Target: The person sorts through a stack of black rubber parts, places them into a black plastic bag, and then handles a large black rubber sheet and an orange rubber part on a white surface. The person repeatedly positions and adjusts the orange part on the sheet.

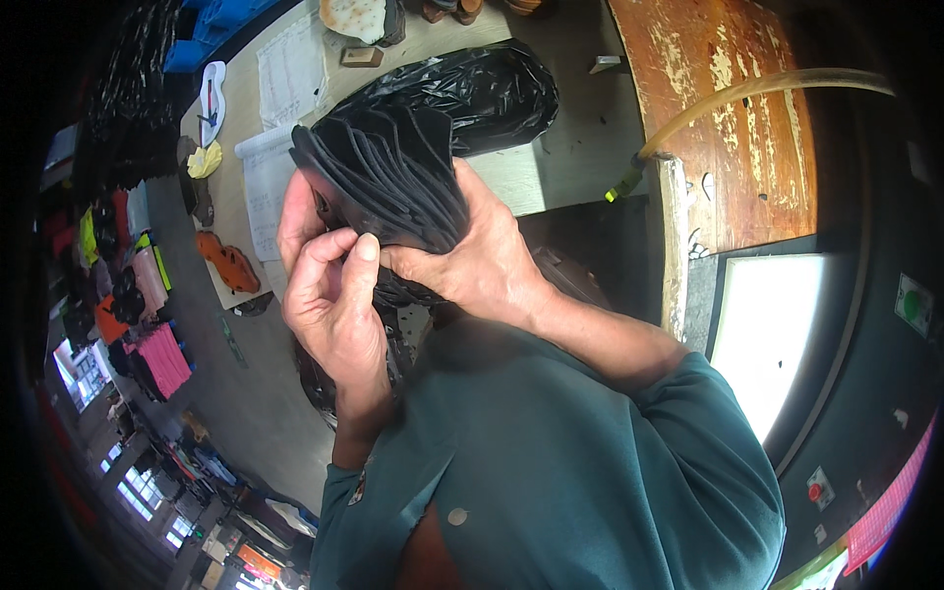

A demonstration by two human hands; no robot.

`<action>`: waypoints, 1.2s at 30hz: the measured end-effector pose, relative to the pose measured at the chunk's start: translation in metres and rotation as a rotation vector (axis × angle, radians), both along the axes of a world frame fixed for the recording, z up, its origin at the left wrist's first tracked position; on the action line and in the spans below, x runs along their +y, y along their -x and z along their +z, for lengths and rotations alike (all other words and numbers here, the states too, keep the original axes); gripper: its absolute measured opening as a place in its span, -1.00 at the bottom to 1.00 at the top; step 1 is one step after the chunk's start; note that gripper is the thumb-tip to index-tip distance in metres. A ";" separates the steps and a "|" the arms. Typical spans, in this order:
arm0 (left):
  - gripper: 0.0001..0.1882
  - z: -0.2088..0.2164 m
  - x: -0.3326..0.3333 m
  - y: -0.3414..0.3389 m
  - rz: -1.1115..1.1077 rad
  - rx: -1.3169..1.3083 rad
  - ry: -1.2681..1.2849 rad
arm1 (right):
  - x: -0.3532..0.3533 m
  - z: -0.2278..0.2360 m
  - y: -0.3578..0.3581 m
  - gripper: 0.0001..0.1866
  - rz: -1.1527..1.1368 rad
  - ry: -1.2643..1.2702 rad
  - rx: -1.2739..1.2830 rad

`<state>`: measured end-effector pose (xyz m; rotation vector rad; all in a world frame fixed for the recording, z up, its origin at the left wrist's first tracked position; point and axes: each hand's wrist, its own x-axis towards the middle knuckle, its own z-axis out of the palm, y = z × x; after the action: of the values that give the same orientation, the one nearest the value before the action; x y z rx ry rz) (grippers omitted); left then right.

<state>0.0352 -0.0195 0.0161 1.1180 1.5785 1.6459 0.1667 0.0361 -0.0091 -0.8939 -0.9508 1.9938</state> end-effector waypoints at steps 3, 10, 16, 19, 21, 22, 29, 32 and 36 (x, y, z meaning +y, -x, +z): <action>-0.93 0.004 0.002 -0.003 0.015 -0.054 0.052 | -0.001 0.003 0.001 -0.28 -0.025 -0.013 -0.044; -0.97 0.002 0.011 -0.008 0.063 -0.118 0.119 | -0.003 -0.009 0.003 -0.26 -0.048 -0.121 -0.113; -0.97 -0.002 0.013 -0.002 0.017 0.065 0.154 | -0.004 -0.018 0.002 -0.27 -0.049 -0.132 -0.166; -0.96 -0.003 0.013 -0.003 0.022 0.082 0.150 | -0.004 -0.018 0.001 -0.28 -0.058 -0.198 -0.216; -0.95 -0.004 0.014 -0.004 0.035 0.067 0.165 | -0.003 -0.019 0.000 -0.28 -0.061 -0.214 -0.225; -0.94 -0.005 0.014 -0.004 0.041 0.055 0.179 | -0.003 -0.019 0.000 -0.28 -0.059 -0.226 -0.229; -0.90 -0.012 0.017 0.002 -0.028 0.151 0.122 | -0.003 -0.025 0.001 -0.25 -0.052 -0.240 -0.251; -0.84 -0.014 0.014 0.000 -0.018 0.150 0.203 | -0.003 -0.025 -0.001 -0.28 0.003 -0.157 -0.254; -0.73 -0.013 0.011 0.002 -0.067 0.278 0.124 | -0.001 -0.026 -0.003 -0.28 0.036 -0.132 -0.323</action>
<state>0.0337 -0.0086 0.0027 1.3630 1.7670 1.3743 0.1697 0.0351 -0.0355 -1.1519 -1.2690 1.8232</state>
